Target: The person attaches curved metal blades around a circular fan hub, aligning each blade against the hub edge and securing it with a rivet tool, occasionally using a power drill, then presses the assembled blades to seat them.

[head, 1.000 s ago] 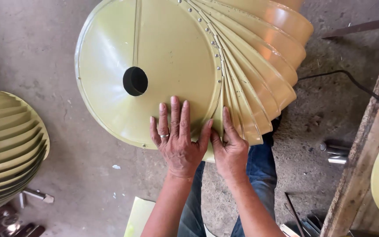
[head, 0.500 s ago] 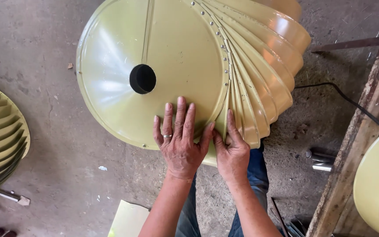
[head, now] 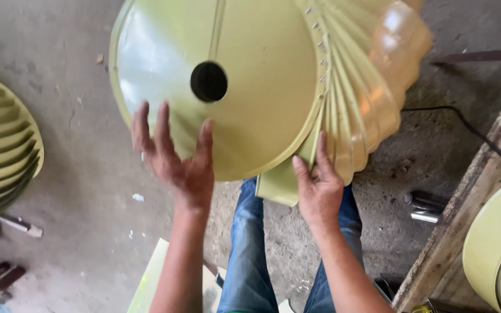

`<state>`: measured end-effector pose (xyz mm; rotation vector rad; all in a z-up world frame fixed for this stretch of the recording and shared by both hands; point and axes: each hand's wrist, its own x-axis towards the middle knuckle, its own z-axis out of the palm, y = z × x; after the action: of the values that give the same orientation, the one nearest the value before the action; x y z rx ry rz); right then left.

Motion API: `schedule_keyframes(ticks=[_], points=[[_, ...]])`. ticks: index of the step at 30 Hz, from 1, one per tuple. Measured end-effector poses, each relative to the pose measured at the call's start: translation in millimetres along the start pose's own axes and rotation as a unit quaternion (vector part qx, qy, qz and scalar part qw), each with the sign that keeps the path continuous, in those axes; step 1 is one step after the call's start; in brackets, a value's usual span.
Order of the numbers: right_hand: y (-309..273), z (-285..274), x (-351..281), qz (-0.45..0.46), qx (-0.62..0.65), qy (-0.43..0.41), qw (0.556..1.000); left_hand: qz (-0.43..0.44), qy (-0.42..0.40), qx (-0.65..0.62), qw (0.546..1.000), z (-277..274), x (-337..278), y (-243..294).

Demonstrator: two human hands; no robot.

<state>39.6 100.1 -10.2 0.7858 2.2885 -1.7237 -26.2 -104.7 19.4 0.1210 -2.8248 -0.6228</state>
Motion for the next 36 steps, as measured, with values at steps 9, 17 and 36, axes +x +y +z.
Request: schedule_keyframes(ticks=[9, 17, 36], points=[[19, 5, -2, -0.08, 0.124, -0.02, 0.989, -0.487, -0.082, -0.543, 0.679, 12, -116, 14], [16, 6, -5, -0.048, 0.059, -0.012, 0.997, -0.456, -0.221, -0.524, 0.685, 36, -119, 5], [0, 2, -2, -0.04, -0.02, -0.013, 0.999, -0.48, -0.233, -0.563, 0.631, 38, -114, 6]])
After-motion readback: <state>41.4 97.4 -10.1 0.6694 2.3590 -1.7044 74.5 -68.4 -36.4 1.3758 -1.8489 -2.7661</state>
